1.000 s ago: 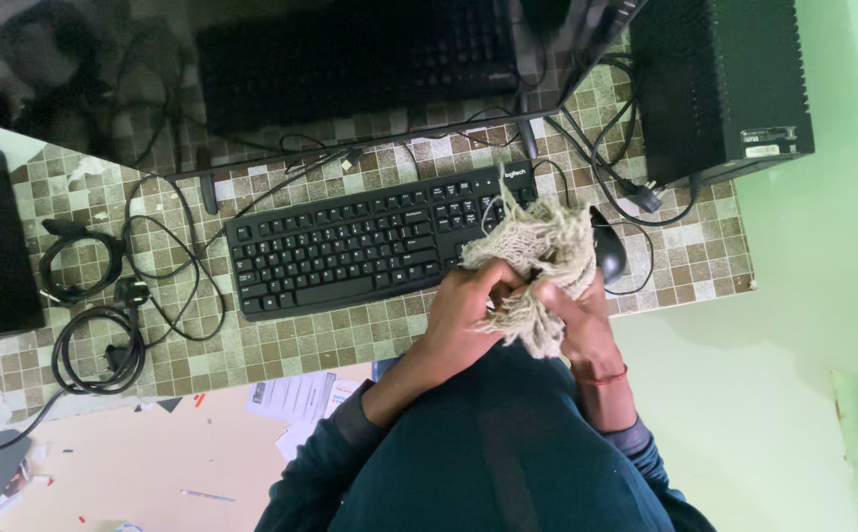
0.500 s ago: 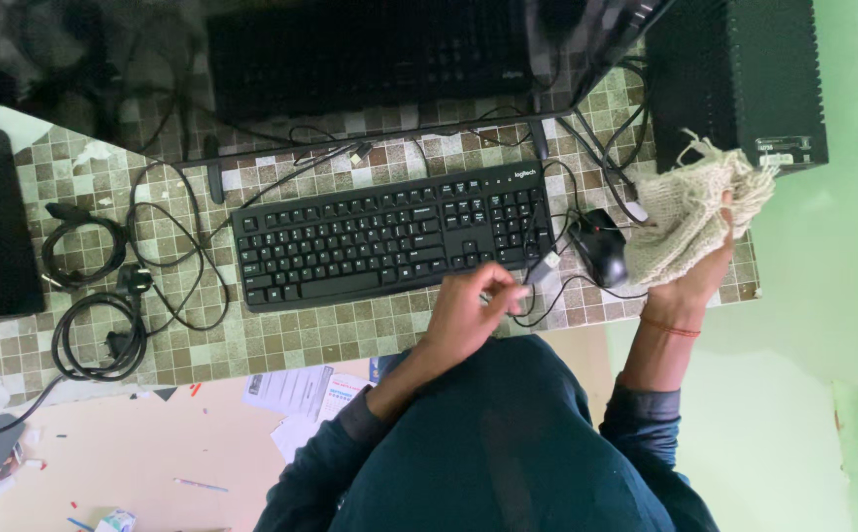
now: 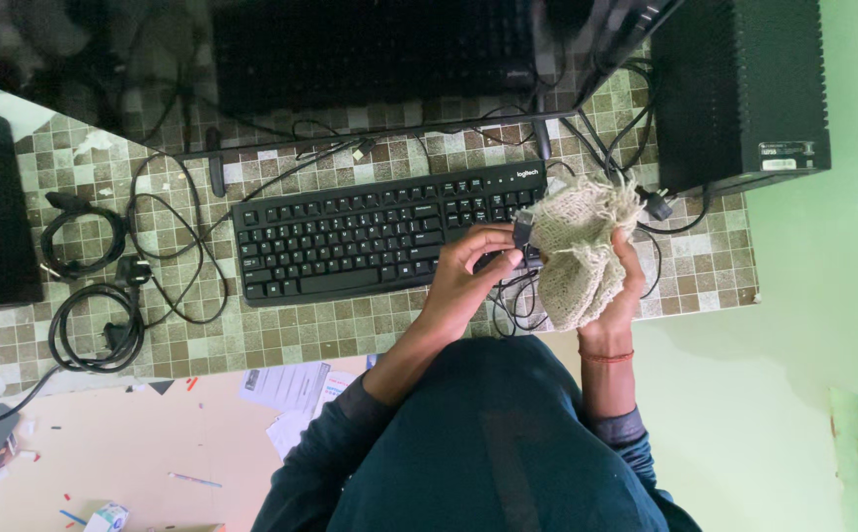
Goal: The person wipes a keyboard and various computer cables with a cloth before gathering and winding a power cable by hand.
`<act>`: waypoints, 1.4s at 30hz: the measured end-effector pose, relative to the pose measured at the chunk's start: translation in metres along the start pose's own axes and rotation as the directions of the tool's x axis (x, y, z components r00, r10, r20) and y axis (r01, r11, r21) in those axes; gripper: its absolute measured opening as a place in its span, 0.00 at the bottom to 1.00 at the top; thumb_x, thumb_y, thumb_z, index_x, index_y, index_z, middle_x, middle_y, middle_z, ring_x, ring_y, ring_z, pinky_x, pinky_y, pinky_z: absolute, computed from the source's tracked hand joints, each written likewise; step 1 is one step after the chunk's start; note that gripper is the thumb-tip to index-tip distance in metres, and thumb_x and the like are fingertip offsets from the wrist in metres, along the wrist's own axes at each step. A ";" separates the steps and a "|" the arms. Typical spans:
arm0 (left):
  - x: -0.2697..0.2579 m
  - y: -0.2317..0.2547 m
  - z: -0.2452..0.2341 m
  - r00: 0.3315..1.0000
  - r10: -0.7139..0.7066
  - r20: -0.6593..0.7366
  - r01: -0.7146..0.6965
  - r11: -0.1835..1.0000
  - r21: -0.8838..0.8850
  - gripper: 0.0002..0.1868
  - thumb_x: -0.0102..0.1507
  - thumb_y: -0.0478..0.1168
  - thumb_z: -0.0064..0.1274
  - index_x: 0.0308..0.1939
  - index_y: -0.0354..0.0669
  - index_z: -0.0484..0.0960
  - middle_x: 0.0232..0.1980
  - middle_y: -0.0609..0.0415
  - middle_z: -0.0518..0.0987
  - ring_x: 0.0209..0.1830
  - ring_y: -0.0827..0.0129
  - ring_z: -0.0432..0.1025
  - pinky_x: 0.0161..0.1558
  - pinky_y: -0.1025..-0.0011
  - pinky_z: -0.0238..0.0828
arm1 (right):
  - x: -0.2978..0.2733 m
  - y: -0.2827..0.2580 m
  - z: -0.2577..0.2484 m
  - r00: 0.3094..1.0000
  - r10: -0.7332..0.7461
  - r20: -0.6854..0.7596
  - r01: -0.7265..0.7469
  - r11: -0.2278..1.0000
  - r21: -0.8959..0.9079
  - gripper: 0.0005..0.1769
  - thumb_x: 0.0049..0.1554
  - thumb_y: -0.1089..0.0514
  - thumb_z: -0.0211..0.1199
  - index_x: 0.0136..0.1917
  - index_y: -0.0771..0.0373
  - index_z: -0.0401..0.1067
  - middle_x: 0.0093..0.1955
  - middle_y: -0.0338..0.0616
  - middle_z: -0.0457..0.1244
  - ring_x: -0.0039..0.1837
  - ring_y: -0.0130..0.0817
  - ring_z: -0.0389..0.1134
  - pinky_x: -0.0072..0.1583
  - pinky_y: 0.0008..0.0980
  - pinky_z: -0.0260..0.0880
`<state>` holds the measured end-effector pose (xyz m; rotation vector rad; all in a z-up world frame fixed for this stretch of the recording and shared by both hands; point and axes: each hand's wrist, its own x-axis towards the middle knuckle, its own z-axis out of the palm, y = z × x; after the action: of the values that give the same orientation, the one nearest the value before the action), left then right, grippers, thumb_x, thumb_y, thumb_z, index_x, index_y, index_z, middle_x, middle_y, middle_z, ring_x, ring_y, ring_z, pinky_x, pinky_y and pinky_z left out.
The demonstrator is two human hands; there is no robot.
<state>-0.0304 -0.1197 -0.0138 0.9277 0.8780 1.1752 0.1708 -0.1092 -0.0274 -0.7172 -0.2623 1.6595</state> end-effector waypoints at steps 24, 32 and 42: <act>0.009 -0.024 0.007 0.966 0.029 -0.257 -0.034 0.999 -0.014 0.10 0.64 0.35 0.61 0.45 0.31 0.84 0.69 0.52 0.67 0.59 0.66 0.71 0.55 0.69 0.79 | -0.011 0.032 0.036 0.899 -0.242 0.364 0.418 0.229 -0.879 0.14 0.55 0.68 0.67 0.55 0.70 0.75 0.48 0.45 0.71 0.48 0.26 0.71 0.52 0.28 0.73; 0.012 -0.025 -0.004 0.928 0.109 -0.356 -0.128 0.991 -0.031 0.06 0.65 0.37 0.62 0.40 0.36 0.85 0.64 0.53 0.69 0.63 0.69 0.69 0.64 0.63 0.75 | -0.012 0.035 0.017 0.857 -0.258 0.445 0.470 0.043 -0.881 0.20 0.51 0.69 0.67 0.59 0.70 0.75 0.49 0.50 0.72 0.48 0.32 0.74 0.52 0.31 0.75; 0.020 0.037 -0.052 0.925 0.219 -0.311 -0.258 0.962 -0.091 0.08 0.67 0.40 0.63 0.39 0.39 0.85 0.55 0.53 0.78 0.61 0.66 0.72 0.68 0.64 0.64 | -0.002 -0.016 -0.075 0.954 -0.266 0.140 0.290 0.693 -0.661 0.19 0.65 0.69 0.62 0.69 0.71 0.70 0.60 0.51 0.68 0.58 0.38 0.70 0.58 0.38 0.74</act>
<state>-0.0883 -0.0889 -0.0009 0.7762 0.9318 1.5962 0.2276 -0.1240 -0.0767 -1.1282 -0.9959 1.2588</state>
